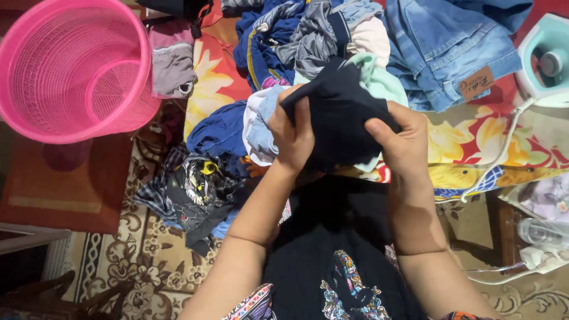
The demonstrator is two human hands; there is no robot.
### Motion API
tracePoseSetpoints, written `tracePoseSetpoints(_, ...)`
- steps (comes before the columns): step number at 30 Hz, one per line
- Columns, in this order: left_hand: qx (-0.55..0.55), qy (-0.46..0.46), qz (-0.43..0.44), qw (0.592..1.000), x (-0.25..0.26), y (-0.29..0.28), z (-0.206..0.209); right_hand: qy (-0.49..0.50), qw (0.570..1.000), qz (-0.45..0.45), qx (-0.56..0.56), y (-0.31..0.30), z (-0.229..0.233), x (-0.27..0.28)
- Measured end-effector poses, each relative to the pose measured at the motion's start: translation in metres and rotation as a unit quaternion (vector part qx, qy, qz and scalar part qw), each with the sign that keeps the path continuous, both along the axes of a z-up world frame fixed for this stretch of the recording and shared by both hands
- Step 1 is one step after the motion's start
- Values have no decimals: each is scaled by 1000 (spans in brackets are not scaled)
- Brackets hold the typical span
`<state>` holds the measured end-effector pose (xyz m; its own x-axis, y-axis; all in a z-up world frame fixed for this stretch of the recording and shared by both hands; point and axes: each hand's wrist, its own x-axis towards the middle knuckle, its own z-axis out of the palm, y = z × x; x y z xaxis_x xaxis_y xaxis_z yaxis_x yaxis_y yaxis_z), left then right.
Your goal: The recorder is folding a variety of clothing items including underwear and shirts on a bed.
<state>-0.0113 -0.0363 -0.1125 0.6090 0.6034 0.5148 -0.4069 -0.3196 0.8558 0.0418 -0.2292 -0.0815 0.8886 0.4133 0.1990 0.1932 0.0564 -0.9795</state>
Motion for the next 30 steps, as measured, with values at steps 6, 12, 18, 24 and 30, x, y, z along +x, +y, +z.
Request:
tracePoseSetpoints(6,-293,38,-217,930,7,4,27,280,929,52,237,36,42,8)
tracePoseSetpoints(12,-255,59,-215,941,14,7,21,119,988,33,97,10,-45,44)
tracePoseSetpoints(18,-205,96,-184,956,29,18,-2,-53,998,22,17,30,25,29)
tracePoseSetpoints(24,118,112,19,987,27,21,35,-42,988,64,-131,8,12,30)
tracePoseSetpoints(30,159,117,-13,980,30,27,42,155,972,179,8,14,-29,32)
